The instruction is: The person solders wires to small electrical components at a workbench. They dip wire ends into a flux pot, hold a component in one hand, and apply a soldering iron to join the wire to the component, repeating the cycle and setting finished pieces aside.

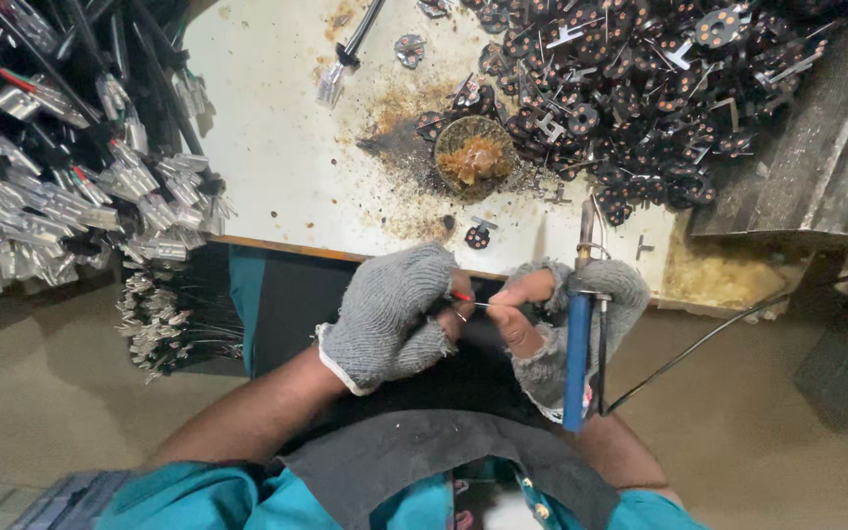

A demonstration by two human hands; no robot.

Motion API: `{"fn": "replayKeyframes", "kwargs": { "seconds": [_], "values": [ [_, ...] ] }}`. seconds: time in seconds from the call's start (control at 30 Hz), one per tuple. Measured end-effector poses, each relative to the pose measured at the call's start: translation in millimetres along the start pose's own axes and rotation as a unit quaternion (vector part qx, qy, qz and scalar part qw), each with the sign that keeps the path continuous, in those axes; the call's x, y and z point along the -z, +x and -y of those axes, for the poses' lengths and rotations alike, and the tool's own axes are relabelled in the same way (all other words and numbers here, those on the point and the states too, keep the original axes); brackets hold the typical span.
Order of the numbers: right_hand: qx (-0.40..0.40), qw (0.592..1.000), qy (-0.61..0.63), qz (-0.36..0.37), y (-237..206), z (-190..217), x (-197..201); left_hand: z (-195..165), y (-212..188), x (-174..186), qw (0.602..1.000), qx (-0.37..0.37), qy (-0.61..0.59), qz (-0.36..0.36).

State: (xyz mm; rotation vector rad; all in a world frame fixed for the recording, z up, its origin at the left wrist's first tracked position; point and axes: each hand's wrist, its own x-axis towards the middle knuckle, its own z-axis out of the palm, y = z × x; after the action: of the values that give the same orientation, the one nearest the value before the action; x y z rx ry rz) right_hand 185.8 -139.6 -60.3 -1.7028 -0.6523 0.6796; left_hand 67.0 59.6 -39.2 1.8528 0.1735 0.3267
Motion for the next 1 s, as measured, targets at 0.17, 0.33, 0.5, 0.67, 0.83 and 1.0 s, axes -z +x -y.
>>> {"fn": "replayKeyframes", "kwargs": {
  "seconds": [0.17, 0.33, 0.5, 0.67, 0.83, 1.0],
  "values": [
    [0.011, 0.999, 0.035, -0.010, 5.1, 10.8, -1.5, 0.9, -0.7, -0.9, 0.999, 0.018, -0.026, -0.021],
    [0.023, 0.999, -0.006, 0.039, 10.4, 17.0, -3.0, 3.6, 0.0, -1.0, 0.999, 0.024, -0.042, -0.001],
    [0.001, 1.000, 0.004, 0.025, 9.3, 8.4, -5.6, 9.0, -1.0, -1.9, 0.999, 0.011, -0.042, 0.022],
    [-0.010, 0.999, -0.010, 0.036, 5.8, 0.1, -3.9, 11.6, -2.2, -0.4, 1.000, -0.002, 0.000, 0.012],
    [-0.015, 0.998, -0.009, 0.054, 2.6, -2.2, -1.3, 14.0, -3.4, 3.7, 0.999, 0.005, -0.025, 0.030],
    [-0.021, 0.998, -0.042, 0.031, 4.8, 0.0, 1.8, 24.6, -6.9, 5.2, 0.998, 0.002, 0.016, 0.059]
  ]
}}
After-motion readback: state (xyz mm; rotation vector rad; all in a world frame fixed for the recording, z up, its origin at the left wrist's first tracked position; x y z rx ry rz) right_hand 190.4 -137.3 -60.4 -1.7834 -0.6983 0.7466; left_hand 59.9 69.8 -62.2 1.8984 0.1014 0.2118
